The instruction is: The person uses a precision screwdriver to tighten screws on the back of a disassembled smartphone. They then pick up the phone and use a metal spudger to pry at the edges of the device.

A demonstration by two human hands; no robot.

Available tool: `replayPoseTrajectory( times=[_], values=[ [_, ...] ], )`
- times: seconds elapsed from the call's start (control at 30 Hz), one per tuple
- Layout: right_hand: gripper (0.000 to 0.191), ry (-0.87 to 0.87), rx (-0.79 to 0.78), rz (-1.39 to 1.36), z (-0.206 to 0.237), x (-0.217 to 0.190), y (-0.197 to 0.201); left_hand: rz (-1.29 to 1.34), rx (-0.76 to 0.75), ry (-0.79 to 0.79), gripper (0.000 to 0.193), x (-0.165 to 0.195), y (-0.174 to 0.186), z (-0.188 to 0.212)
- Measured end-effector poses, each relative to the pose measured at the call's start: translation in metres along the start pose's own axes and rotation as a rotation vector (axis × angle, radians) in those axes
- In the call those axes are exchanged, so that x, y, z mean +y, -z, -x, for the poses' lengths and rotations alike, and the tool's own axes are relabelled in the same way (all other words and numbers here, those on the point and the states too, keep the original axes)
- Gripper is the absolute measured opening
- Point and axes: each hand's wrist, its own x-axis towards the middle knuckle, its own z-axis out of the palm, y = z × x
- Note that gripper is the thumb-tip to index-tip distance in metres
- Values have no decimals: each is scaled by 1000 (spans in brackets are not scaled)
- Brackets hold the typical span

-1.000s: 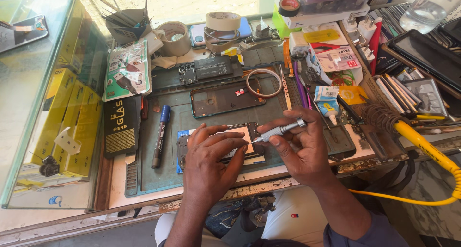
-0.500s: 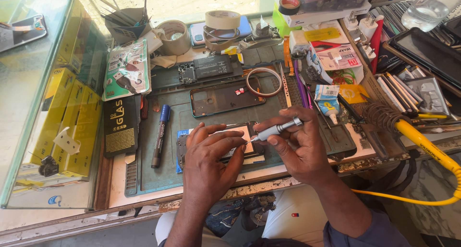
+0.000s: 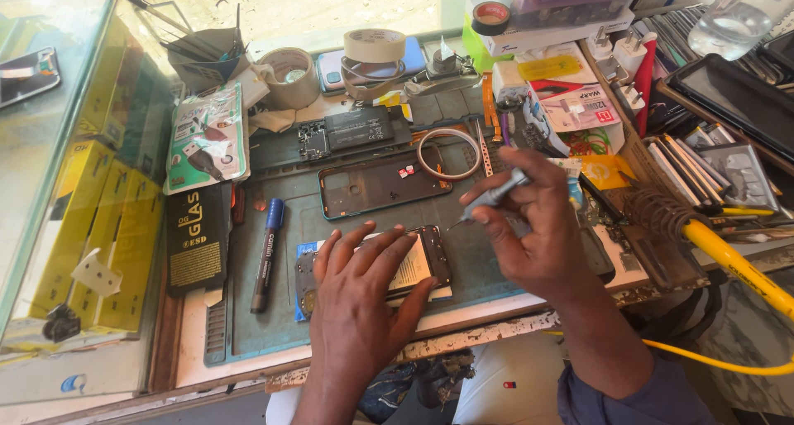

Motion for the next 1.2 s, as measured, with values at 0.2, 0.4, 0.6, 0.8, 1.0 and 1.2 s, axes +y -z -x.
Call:
replayPoseTrajectory(
  times=[0.2,0.4,0.6,0.8,1.0,1.2],
  values=[
    [60,10,-41,121,3,1,-8,-118,-74,14,81,1,-3,-6],
    [59,48,-137,155,3,3,-7,-120,-145,55,80,-1,-4,-8],
    [61,86,-181,222,1,1,-7,-114,-134,55,78,-2,-6,-7],
    [60,80,-179,221,1,2,-7,-116,-152,65,79,-2,-6,-8],
    [59,58,-184,174,1,3,-7,-106,-137,60,78,-1,-5,-8],
    [60,81,-191,168,-3,3,-7,-99,-129,62,78,-1,-5,-7]
  ],
)
